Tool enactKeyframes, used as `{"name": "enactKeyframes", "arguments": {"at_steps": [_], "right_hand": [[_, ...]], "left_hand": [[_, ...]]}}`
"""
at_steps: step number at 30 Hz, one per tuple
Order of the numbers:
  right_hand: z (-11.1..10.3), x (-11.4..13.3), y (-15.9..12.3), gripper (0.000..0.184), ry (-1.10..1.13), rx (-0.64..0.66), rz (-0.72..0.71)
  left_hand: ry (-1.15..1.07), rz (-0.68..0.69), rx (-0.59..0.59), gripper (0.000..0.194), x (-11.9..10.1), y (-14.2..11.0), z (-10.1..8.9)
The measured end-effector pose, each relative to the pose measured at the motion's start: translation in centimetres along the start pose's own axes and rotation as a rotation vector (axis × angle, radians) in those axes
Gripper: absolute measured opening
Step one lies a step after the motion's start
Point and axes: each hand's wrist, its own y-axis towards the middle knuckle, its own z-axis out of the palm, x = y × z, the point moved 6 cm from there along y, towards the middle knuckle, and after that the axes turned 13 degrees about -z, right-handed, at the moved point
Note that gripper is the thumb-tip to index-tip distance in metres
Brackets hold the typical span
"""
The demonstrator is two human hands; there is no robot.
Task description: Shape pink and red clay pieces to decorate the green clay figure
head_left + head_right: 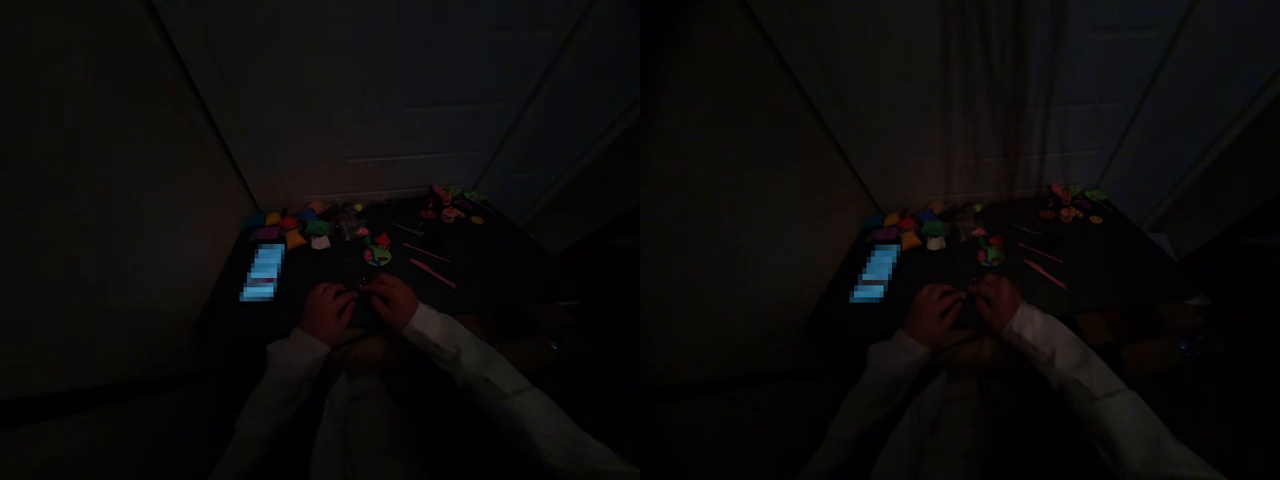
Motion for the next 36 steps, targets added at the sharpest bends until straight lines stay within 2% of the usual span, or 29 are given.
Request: {"name": "enactKeyframes", "arguments": {"at_steps": [10, 16, 23, 31, 36], "right_hand": [[0.2, -0.1, -0.2, 0.029, 0.012, 0.009, -0.011], [0.7, 0.6, -0.1, 0.035, -0.14, 0.154, -0.038], [1.0, 1.2, 0.0, 0.036, -0.277, 0.288, -0.026], [0.9, 1.1, 0.1, 0.033, -0.266, 0.285, -0.017], [1.0, 1.3, 0.1, 0.032, -0.302, 0.308, -0.021]], "left_hand": [[-0.05, 0.008, -0.028, 0.026, 0.2, 0.1, -0.1], [-0.005, 0.002, -0.046, 0.027, 0.0, -0.1, -0.1], [-0.071, 0.014, -0.057, 0.026, 0.2, 0.0, -0.3], [0.013, 0.045, -0.067, 0.027, 0.0, -0.2, -0.1], [-0.016, 0.051, -0.085, 0.026, -0.1, -0.2, -0.2]]}}
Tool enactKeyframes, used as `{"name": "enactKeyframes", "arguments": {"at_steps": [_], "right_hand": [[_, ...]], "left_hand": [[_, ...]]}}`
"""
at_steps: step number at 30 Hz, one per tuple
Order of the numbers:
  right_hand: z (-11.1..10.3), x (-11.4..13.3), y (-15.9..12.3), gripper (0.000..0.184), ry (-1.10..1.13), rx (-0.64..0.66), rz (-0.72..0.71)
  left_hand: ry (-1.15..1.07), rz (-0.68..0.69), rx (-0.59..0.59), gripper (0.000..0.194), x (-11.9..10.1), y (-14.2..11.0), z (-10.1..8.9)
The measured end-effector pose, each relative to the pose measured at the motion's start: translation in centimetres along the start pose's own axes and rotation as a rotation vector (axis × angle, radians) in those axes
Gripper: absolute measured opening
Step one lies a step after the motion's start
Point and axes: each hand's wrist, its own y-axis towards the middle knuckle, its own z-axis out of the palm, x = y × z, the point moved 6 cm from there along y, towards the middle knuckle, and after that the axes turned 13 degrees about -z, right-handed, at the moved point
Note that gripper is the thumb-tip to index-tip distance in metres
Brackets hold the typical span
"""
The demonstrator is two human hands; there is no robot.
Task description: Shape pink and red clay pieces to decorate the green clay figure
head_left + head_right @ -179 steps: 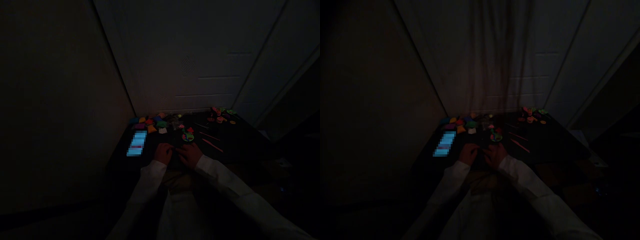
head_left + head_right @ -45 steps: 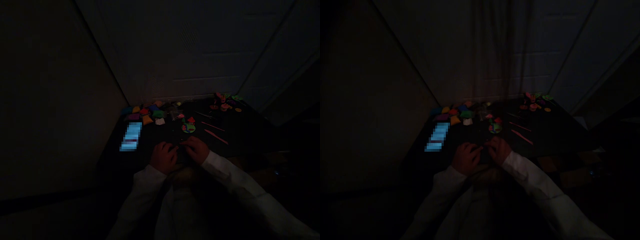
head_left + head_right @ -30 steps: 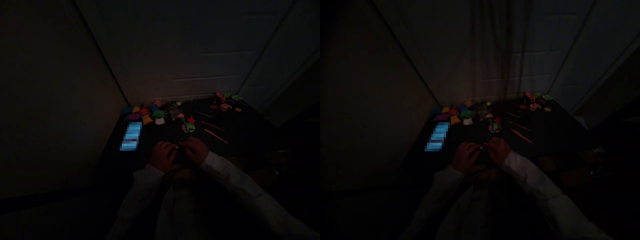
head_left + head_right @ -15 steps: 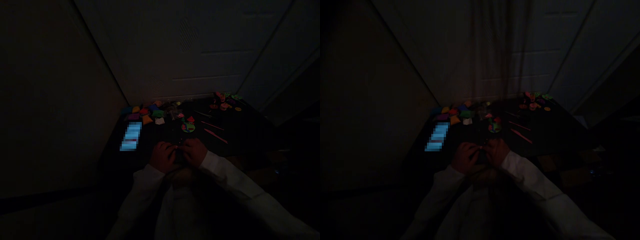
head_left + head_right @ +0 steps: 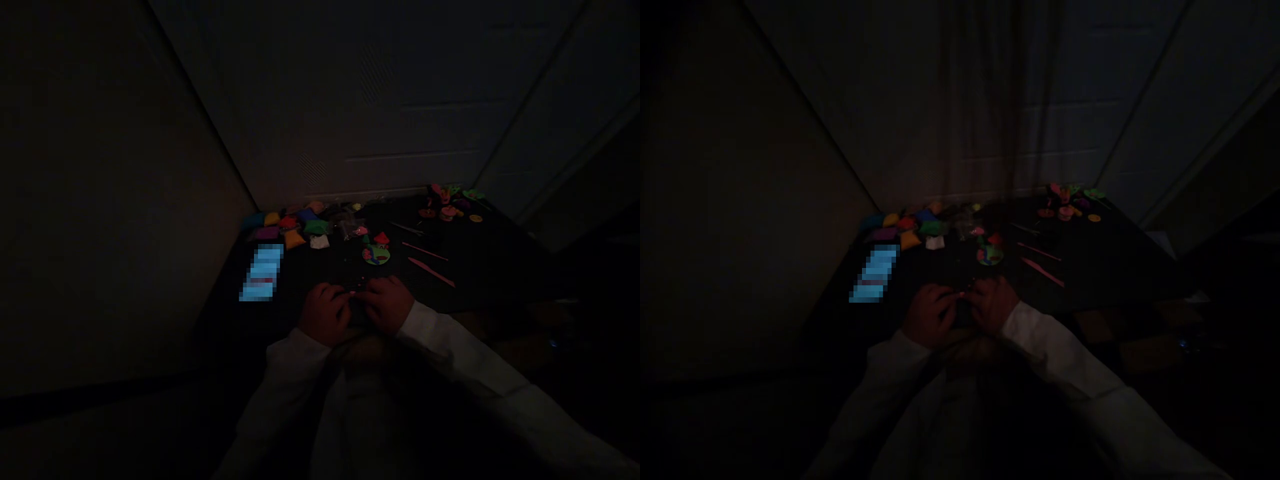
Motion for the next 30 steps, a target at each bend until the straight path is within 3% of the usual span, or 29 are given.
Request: {"name": "enactKeyframes", "arguments": {"at_steps": [5, 15, 30], "right_hand": [[0.0, -0.1, -0.1, 0.03, 0.031, -0.03, -0.003], [-0.9, -2.2, -0.8, 0.025, 0.252, -0.309, 0.152], [-0.4, -2.5, -1.0, 0.023, 0.245, -0.326, 0.169]], "left_hand": [[0.031, -0.001, 0.026, 0.03, 0.0, -0.1, 0.1], [0.065, -0.003, -0.007, 0.026, -0.6, -0.2, -0.1], [0.052, 0.021, -0.001, 0.027, -0.8, -0.3, -0.1]]}}
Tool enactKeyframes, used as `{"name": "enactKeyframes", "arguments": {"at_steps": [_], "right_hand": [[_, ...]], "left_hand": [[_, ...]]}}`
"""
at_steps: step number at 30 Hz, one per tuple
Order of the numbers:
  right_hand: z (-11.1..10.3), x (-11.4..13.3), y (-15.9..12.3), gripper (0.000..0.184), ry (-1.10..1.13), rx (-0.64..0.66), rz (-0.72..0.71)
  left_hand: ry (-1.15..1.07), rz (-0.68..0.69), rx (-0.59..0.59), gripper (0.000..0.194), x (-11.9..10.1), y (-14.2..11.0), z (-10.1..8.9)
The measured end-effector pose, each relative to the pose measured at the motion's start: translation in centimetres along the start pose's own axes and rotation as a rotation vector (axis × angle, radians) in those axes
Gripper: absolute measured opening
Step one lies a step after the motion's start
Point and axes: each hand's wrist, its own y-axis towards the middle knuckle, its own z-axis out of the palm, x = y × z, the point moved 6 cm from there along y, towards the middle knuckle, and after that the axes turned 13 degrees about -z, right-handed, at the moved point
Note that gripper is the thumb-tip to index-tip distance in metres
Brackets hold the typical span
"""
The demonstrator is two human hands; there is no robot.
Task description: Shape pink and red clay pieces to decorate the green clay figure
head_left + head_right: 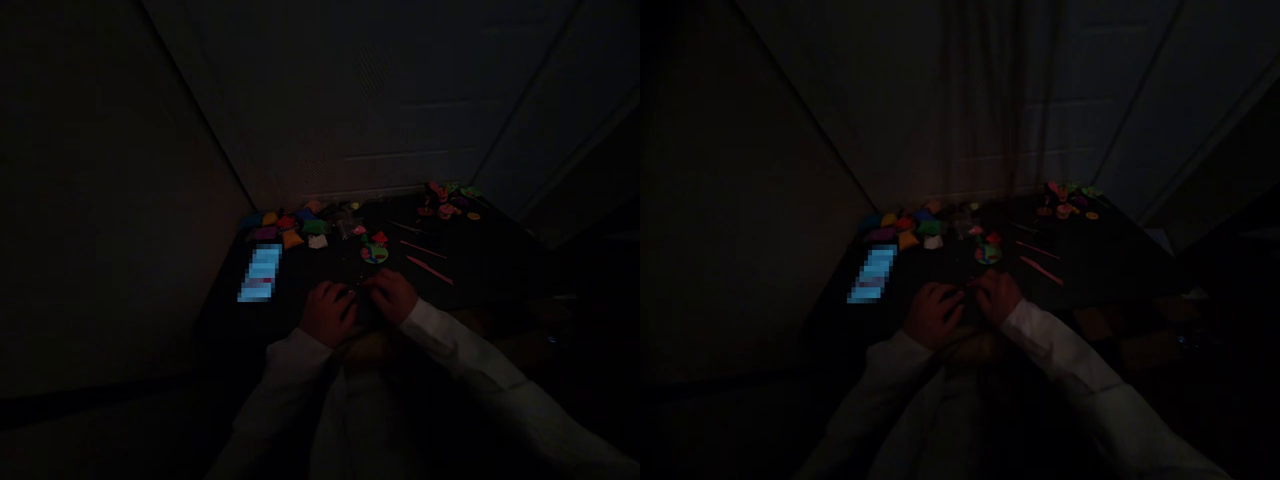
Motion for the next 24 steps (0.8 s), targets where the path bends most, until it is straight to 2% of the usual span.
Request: {"name": "enactKeyframes", "arguments": {"at_steps": [4, 11, 18, 24], "right_hand": [[0.3, 0.1, 0.1, 0.027, -0.026, 0.065, -0.008], [0.7, 1.1, 0.5, 0.035, -0.204, 0.266, 0.003], [0.7, 1.6, 0.6, 0.034, -0.242, 0.317, 0.005], [0.7, 1.6, 0.6, 0.034, -0.249, 0.326, 0.016]], "left_hand": [[-0.049, 0.014, -0.015, 0.029, 0.1, 0.0, -0.1], [-0.096, -0.018, -0.033, 0.027, 0.7, 0.1, 0.0], [-0.115, -0.009, -0.084, 0.024, 0.7, 0.0, -0.2], [-0.105, -0.015, -0.078, 0.025, 0.8, 0.0, -0.1]]}}
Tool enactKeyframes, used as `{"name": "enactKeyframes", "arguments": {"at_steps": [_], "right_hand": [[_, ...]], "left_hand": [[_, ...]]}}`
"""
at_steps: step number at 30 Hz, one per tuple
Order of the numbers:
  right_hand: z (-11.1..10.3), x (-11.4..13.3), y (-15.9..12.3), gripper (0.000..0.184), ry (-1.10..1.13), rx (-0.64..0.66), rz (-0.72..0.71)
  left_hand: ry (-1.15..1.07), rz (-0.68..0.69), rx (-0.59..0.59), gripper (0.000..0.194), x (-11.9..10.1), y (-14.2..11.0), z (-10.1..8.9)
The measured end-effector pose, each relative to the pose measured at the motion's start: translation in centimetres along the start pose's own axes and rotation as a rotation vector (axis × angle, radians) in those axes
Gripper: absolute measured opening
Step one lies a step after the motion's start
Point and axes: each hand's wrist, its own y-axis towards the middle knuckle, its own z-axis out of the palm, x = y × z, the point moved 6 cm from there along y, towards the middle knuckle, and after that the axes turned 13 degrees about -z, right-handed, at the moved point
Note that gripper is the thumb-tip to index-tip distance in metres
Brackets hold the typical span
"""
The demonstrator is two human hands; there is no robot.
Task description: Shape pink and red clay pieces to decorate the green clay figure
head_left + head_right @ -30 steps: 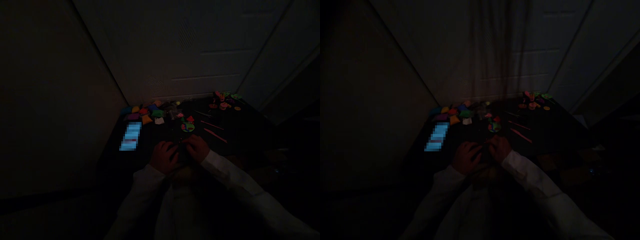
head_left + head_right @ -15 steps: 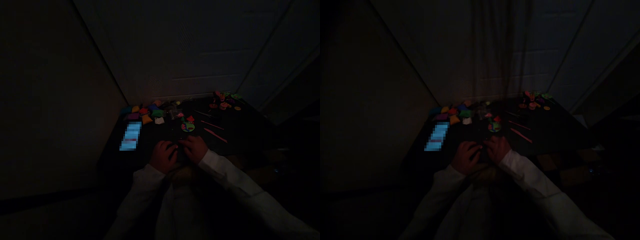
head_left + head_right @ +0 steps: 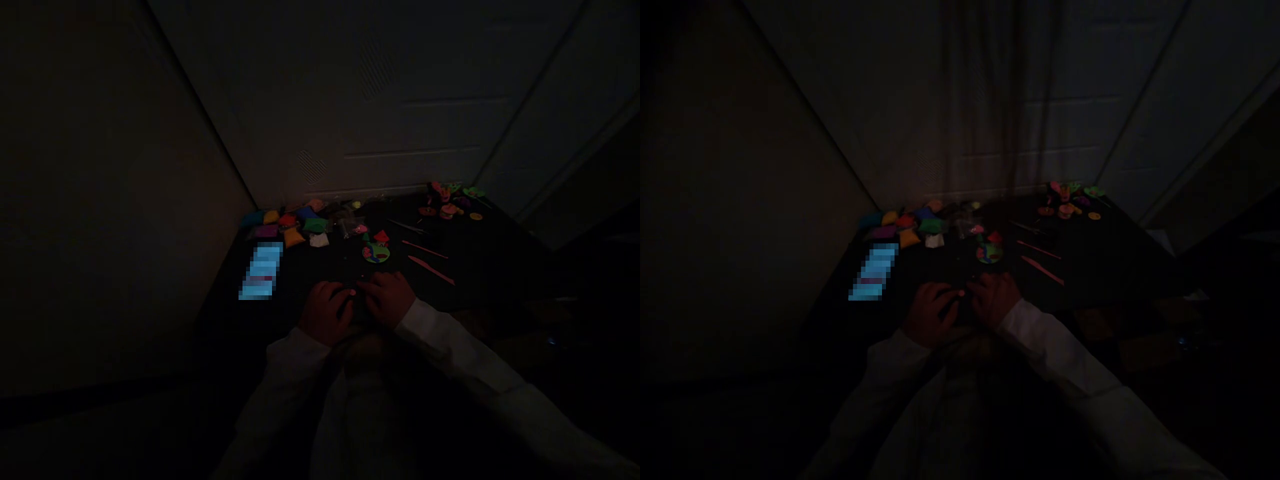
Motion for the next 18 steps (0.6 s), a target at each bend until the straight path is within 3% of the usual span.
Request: {"name": "enactKeyframes", "arguments": {"at_steps": [18], "right_hand": [[-0.47, 0.88, 0.34, 0.033, -0.107, -0.016, -0.014]], "left_hand": [[-0.01, 0.008, -0.008, 0.025, -0.18, 0.02, -0.17]]}}
